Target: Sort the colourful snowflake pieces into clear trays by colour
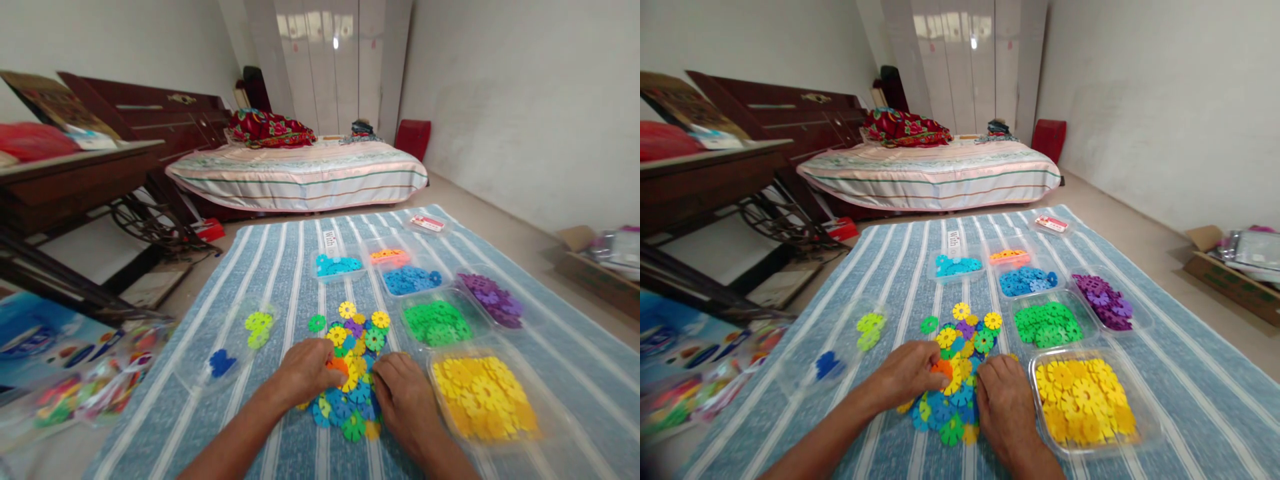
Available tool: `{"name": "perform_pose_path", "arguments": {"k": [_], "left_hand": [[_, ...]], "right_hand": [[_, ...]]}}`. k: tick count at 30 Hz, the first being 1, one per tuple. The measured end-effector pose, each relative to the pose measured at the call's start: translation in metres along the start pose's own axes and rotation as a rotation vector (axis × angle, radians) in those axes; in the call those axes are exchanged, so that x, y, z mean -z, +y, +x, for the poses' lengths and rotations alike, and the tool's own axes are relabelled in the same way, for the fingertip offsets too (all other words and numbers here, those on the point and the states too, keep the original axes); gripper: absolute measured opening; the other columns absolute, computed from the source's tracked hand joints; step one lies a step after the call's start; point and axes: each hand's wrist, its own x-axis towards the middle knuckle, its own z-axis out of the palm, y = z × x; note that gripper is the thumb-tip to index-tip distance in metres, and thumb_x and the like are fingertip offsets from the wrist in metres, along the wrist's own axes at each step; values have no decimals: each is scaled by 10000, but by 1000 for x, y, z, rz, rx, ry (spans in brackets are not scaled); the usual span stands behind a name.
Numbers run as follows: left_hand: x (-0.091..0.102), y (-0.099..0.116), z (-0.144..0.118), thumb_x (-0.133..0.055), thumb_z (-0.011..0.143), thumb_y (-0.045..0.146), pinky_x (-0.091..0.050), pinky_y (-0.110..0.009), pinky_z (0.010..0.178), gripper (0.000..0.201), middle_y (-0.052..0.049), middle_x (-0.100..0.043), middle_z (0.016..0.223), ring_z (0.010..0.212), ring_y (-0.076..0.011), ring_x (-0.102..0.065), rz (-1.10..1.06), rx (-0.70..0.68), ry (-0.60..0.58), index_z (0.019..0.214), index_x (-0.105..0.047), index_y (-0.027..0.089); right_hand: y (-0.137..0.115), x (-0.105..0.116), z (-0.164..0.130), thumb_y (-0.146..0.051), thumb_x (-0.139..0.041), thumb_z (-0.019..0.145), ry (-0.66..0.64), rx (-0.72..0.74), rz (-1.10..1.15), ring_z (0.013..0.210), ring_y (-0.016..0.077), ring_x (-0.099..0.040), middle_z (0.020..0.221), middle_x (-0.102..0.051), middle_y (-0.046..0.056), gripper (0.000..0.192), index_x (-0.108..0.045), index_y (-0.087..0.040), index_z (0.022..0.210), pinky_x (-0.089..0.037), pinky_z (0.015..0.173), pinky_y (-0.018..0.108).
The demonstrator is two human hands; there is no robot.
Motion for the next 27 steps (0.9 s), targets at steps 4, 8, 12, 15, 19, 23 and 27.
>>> {"name": "perform_pose_path", "arguments": {"k": [4, 8, 12, 15, 19, 23, 27], "left_hand": [[1, -9, 5, -654, 560, 283, -268, -216, 476, 161, 34, -555, 583, 570, -122, -508, -258, -7, -26, 584, -529, 184], [11, -14, 11, -635, 574, 287, -307, -201, 438, 158, 57, -517, 486, 459, -90, -463, -673, -25, -136, 579, -523, 176], [33, 3, 30, -676, 596, 314, -324, -188, 399, 209, 59, -507, 408, 371, -70, -435, -919, 5, -40, 592, -526, 168], [56, 29, 63, -695, 635, 286, -365, -183, 406, 216, 30, -542, 427, 386, -76, -486, -988, 37, 128, 603, -525, 156], [88, 65, 116, -685, 707, 329, -478, -197, 533, 229, 7, -624, 595, 520, -84, -596, -1002, 12, 254, 760, -550, 152], [100, 78, 143, -659, 735, 341, -488, -215, 567, 259, -32, -648, 676, 594, -110, -627, -859, 14, 327, 853, -573, 127], [85, 56, 124, -598, 727, 259, -460, -227, 566, 129, -21, -633, 614, 604, -140, -626, -560, -13, 254, 722, -615, 132]], "right_hand": [[0, -1, 0, -120, -428, 889, -4, 0, 10, 799, 192, -501, 796, -575, 38, 168, -574, -198, 863, -368, 719, 323], [0, -2, -1, -98, -427, 877, -3, -5, 18, 794, 193, -492, 797, -571, 36, 169, -560, -197, 848, -356, 721, 328], [0, -4, -1, -80, -441, 865, -17, -21, 19, 802, 195, -498, 802, -572, 31, 165, -549, -203, 847, -354, 723, 327], [0, -6, -1, -84, -446, 866, -21, -35, 23, 802, 199, -501, 799, -573, 34, 155, -545, -203, 853, -356, 727, 332], [0, -8, -2, -93, -441, 872, -15, -55, 29, 804, 203, -500, 798, -569, 36, 154, -545, -205, 859, -357, 731, 336], [0, -6, -2, -101, -442, 873, -2, -52, 41, 803, 203, -497, 807, -571, 38, 142, -538, -205, 860, -357, 735, 337], [-1, -4, -1, -94, -437, 872, -16, -44, 42, 806, 205, -498, 801, -573, 36, 157, -546, -207, 879, -355, 739, 338]]}}
